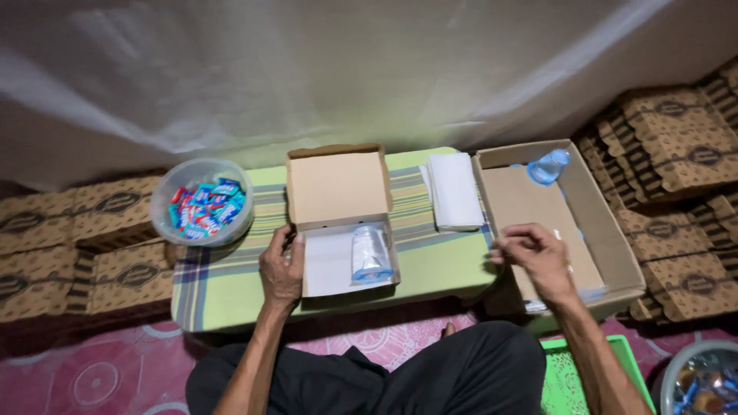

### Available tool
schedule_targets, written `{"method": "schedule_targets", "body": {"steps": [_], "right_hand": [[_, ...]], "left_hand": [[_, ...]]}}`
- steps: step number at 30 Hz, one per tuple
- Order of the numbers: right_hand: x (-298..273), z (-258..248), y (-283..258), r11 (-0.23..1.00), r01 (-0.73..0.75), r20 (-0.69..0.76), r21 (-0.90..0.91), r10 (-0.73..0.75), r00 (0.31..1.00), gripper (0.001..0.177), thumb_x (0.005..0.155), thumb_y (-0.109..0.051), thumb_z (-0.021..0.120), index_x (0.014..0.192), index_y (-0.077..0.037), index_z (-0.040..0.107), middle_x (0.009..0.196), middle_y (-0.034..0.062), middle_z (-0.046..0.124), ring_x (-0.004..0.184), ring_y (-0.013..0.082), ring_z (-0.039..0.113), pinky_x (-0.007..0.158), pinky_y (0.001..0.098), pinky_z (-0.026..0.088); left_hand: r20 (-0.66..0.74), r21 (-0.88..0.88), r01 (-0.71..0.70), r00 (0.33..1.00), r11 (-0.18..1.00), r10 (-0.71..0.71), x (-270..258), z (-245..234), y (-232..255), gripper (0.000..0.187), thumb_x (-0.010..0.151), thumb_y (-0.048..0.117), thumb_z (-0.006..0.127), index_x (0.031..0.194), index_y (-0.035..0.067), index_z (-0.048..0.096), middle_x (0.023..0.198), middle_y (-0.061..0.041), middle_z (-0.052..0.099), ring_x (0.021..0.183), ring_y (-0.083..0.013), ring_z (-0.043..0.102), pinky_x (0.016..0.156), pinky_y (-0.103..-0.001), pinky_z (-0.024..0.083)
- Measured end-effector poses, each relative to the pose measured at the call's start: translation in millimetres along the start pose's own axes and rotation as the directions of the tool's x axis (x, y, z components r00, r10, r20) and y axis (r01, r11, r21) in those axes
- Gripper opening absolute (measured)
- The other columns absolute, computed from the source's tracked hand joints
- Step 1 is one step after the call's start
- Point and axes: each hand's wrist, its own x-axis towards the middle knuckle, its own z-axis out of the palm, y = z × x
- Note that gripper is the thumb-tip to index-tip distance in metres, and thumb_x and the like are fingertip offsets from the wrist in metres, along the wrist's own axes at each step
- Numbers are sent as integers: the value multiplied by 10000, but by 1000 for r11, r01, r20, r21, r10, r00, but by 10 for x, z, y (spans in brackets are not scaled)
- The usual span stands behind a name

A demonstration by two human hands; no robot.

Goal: Manual packaging of food items where a person lines small cardboard boxes with paper and fills them with a water cup and a wrapped snack.

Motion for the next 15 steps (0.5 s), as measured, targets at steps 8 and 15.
{"method": "schedule_targets", "body": {"steps": [8,15], "right_hand": [[-304,1048,-238,995,37,286,-95,-8,958,212,788,0,801,995,31,773,821,197,733,731,235,711,723,415,636],[-438,1376,-428,903,134,298,-407,-7,955,267,760,-89,762,1024,-83,796,679,97,753,611,201,701,626,379,587]], "left_hand": [[22,-33,43,999,999,-42,-4,-59,88,257,1007,299,590,1145,95,663,1003,-191,745,1013,-380,724,939,-506,549],[44,-43,61,997,997,-59,-5,-104,104,289,1005,347,585,1141,106,668,1013,-189,750,1035,-371,720,934,-519,546]]}}
